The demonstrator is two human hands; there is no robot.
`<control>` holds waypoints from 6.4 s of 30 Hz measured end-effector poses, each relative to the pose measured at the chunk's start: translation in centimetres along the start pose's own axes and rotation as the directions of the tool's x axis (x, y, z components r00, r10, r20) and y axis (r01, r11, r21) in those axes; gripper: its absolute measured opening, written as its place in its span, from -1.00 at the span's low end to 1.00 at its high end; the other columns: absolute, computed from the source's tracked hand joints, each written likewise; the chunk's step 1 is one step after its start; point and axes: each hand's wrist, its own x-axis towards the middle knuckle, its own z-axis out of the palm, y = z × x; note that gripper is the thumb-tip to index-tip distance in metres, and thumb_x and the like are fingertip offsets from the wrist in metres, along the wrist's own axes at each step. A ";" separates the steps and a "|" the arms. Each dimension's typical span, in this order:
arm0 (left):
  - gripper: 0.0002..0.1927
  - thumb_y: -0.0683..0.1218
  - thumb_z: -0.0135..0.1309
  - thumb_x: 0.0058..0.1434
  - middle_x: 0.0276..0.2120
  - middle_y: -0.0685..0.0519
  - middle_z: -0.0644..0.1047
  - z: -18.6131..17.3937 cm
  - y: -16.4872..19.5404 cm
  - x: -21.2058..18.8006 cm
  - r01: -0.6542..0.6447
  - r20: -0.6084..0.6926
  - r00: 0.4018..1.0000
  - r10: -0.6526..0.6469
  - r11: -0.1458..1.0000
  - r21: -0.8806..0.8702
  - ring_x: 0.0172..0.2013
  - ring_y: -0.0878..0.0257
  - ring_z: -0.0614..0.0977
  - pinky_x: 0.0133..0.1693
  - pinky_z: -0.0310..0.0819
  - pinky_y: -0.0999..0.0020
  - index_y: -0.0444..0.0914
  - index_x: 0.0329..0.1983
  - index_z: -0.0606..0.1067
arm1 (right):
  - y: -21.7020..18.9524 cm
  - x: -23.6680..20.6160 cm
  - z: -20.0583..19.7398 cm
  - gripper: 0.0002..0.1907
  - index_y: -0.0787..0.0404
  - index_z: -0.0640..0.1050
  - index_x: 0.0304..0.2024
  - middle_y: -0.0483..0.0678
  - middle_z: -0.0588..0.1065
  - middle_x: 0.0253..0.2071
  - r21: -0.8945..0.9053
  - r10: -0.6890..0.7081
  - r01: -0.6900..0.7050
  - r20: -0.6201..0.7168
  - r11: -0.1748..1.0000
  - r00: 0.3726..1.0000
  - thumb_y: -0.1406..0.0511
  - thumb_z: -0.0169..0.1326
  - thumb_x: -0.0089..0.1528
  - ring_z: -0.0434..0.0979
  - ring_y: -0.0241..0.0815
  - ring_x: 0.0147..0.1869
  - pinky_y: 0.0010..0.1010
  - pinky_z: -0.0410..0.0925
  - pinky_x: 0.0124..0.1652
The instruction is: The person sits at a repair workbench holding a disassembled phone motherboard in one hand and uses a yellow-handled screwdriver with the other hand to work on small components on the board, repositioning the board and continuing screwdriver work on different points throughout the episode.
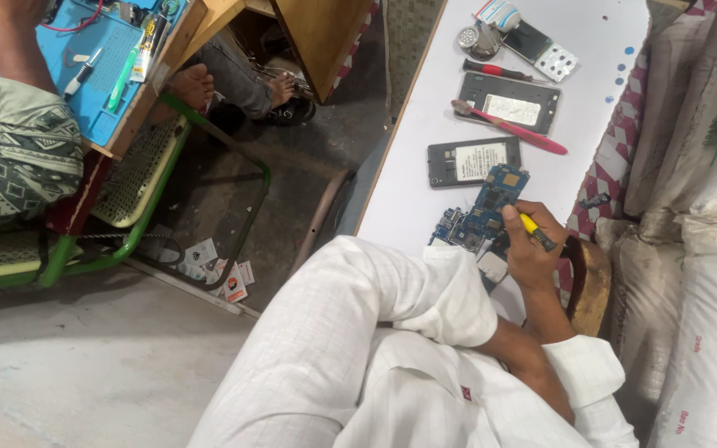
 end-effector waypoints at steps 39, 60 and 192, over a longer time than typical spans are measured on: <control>-0.73 -0.03 0.14 0.31 -0.18 0.01 0.70 -0.1 -1.9 0.2 -0.002 -0.063 0.998 0.005 0.999 0.038 -0.16 0.22 0.71 -0.11 0.59 0.31 -0.28 -0.03 0.60 | 0.1 0.5 -0.3 -0.81 0.36 0.55 -0.18 -0.25 0.43 -0.39 0.009 -0.016 0.015 0.016 1.000 1.000 0.31 0.16 0.40 0.27 -0.50 -0.34 -0.65 0.16 -0.32; -0.76 -0.05 0.11 0.38 -0.17 0.04 0.70 -2.0 1.4 -6.3 -0.342 -0.420 0.871 0.255 0.928 -0.147 -0.11 0.24 0.71 -0.05 0.61 0.33 -0.28 -0.01 0.60 | -0.1 0.3 0.1 -0.82 0.36 0.55 -0.18 -0.27 0.40 -0.40 0.047 0.006 -0.005 -0.028 0.999 1.000 0.32 0.19 0.39 0.24 -0.51 -0.34 -0.64 0.13 -0.32; -0.53 -0.01 -0.04 0.48 -0.35 0.02 0.63 3.8 -4.7 -21.9 -0.382 -0.853 -0.240 -0.464 0.853 -0.356 -0.43 0.41 0.61 -0.46 0.58 0.50 -0.34 0.34 0.29 | -1.6 -1.8 2.2 -0.73 0.42 0.53 0.11 0.13 0.61 -0.10 -0.065 -0.191 0.207 0.195 0.976 0.962 0.37 0.03 0.42 0.66 -0.23 -0.14 -0.45 0.53 -0.11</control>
